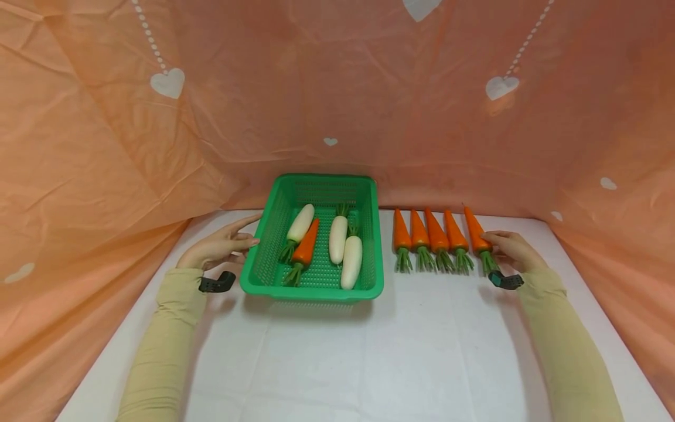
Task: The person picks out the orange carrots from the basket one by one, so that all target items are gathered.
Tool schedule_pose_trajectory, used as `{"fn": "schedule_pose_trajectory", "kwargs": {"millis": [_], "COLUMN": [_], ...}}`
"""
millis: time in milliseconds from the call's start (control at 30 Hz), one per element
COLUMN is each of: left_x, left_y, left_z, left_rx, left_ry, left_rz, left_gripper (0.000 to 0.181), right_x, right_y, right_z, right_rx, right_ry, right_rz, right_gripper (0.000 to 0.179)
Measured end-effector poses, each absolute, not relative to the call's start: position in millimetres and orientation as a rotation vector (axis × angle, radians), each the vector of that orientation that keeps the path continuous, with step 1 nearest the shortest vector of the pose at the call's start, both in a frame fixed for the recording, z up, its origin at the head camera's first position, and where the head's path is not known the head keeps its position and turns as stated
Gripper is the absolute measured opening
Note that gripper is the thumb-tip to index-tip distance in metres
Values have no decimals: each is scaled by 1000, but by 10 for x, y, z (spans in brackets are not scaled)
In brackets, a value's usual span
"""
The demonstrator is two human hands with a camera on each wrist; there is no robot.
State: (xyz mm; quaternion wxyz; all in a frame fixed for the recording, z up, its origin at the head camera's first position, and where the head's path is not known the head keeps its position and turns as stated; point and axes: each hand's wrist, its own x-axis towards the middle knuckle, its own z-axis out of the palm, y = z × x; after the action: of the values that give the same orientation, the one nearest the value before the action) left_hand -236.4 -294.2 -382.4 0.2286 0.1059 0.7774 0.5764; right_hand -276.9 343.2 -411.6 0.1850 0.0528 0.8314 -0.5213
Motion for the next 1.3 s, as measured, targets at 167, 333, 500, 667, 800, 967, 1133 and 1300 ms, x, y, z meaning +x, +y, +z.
{"fn": "schedule_pose_trajectory", "kwargs": {"millis": [167,333,500,667,800,967,1133,1300], "left_x": [-2361,-2354,-2355,-2352,-2353,-2357,-2359,-2356], "left_y": [-2939,-2945,-2938,-2930,-2927,-2935,-2939,-2948], "left_z": [-3823,-3825,-3825,-3829,-3828,-3831,-3836,-3833], "left_rx": [283,290,305,274,271,288,289,265], "left_ry": [2133,2119,2137,2158,2166,2155,2149,2170], "left_rz": [1595,1607,1599,1580,1576,1588,1596,1579], "left_gripper": [72,72,70,71,71,71,70,72], "right_x": [-2800,-2811,-2821,-2810,-2774,-2746,-2718,-2703], "right_y": [3421,3366,3332,3362,3396,3382,3390,3419], "right_z": [-4092,-4076,-4081,-4110,-4107,-4098,-4088,-4068], "right_rx": [122,99,124,100,89,177,130,89], "right_ry": [2378,2411,2408,2431,2402,2416,2430,2455], "right_rz": [-1446,-1432,-1490,-1524,-1535,-1436,-1340,-1272], "right_gripper": [66,62,63,61,56,65,64,63]}}
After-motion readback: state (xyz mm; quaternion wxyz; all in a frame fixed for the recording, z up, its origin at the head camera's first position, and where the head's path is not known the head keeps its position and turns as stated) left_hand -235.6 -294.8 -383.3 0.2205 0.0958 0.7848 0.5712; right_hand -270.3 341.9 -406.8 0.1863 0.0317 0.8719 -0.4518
